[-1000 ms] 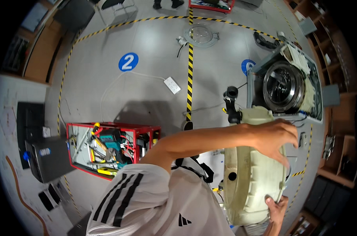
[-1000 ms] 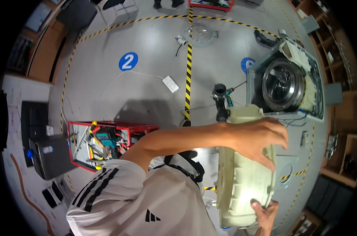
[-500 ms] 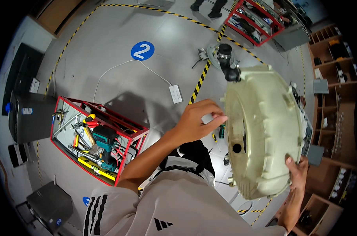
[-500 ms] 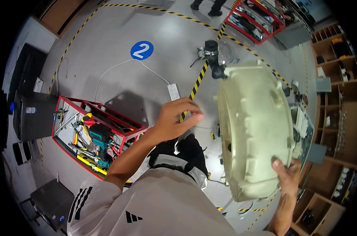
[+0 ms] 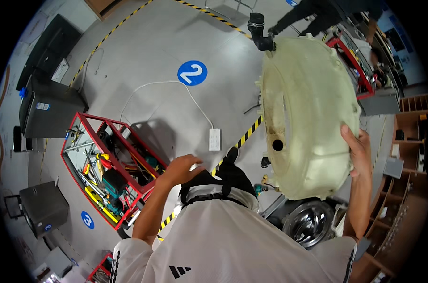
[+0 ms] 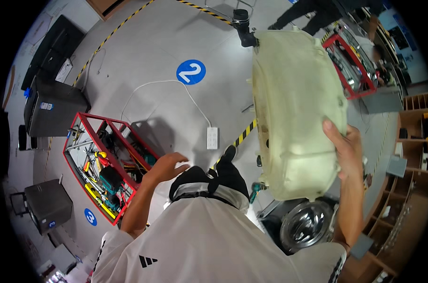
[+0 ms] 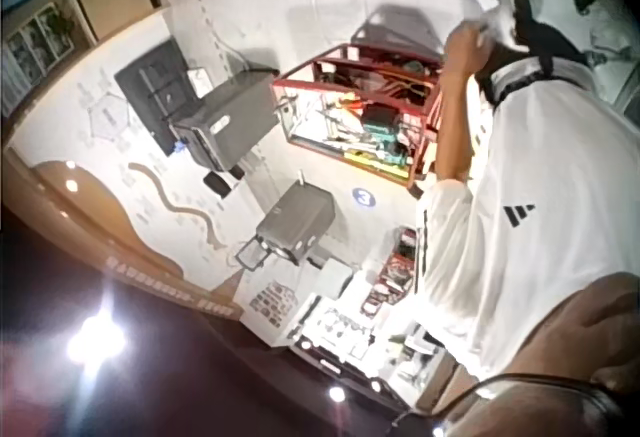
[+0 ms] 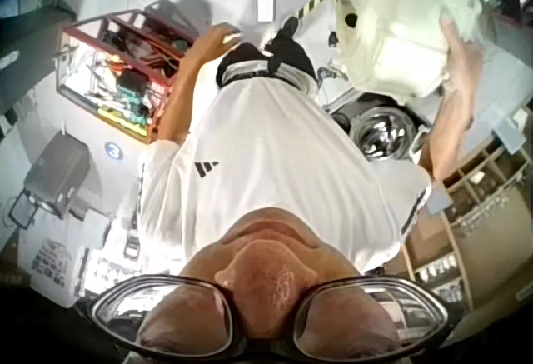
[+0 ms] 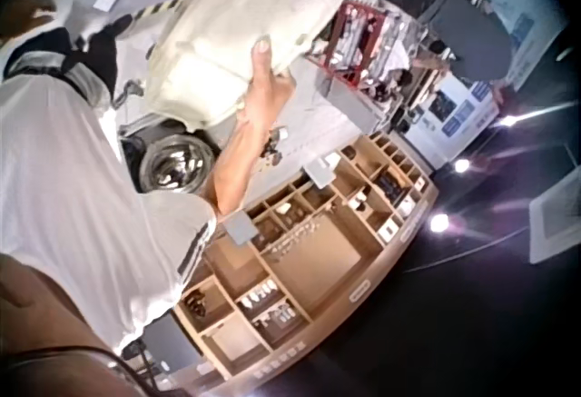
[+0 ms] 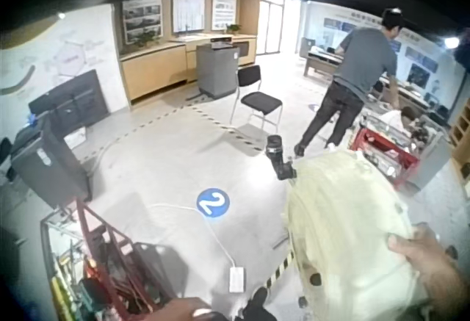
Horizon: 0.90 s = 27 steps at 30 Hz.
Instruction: The person removes a plastic component from the top of an internal washing machine drum assembly and then uses a screwdriver to reattach a metal access panel to the back of the machine's outer housing.
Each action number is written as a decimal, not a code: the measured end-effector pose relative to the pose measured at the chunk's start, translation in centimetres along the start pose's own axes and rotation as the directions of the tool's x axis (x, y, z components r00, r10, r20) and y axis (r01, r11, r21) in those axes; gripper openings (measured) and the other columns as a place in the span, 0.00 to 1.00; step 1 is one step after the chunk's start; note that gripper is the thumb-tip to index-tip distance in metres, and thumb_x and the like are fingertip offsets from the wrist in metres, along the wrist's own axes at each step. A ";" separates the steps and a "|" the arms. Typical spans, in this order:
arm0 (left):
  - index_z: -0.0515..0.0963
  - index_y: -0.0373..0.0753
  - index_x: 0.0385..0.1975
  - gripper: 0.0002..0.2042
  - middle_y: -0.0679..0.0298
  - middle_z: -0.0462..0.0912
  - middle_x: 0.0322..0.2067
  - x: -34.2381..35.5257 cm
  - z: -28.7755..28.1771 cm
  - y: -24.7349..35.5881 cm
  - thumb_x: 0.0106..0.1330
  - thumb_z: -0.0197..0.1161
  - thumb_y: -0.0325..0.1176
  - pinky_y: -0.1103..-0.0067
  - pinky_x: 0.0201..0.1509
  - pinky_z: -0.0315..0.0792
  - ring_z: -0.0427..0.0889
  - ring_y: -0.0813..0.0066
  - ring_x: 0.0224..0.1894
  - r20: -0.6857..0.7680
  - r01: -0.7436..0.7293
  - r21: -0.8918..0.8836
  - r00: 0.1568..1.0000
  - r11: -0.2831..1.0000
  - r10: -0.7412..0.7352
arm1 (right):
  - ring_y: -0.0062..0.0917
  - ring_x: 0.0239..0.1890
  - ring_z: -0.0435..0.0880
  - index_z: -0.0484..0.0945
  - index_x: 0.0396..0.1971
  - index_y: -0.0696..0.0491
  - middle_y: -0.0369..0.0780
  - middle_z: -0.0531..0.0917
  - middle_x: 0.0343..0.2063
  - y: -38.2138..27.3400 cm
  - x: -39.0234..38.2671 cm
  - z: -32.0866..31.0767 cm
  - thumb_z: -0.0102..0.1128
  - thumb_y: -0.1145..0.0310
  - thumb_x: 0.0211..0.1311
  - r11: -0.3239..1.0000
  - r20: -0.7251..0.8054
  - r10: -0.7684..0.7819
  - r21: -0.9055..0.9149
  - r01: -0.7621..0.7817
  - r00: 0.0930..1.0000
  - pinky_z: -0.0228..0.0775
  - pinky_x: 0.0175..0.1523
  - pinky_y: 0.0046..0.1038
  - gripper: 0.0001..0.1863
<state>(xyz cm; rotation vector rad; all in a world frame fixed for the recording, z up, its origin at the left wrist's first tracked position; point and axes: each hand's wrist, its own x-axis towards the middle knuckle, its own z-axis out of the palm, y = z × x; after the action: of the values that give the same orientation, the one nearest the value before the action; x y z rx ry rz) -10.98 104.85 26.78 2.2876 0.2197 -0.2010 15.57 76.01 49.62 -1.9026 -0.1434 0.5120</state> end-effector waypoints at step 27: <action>0.77 0.34 0.35 0.12 0.53 0.81 0.30 14.8 -20.3 -34.5 0.60 0.59 0.37 0.76 0.38 0.72 0.81 0.60 0.35 -0.039 0.689 -0.479 0.603 0.544 -0.797 | 0.27 0.34 0.80 0.78 0.37 0.64 0.45 0.81 0.34 6.2 75.9 39.6 0.70 0.50 0.42 0.981 -0.260 -0.031 -0.193 -0.020 0.965 0.70 0.39 0.28 0.31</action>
<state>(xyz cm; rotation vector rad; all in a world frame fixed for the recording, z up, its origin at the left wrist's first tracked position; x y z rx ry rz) -2.79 144.07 12.07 1.6319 1.2853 -0.2628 66.53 133.14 10.70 -2.1416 -0.0253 0.2445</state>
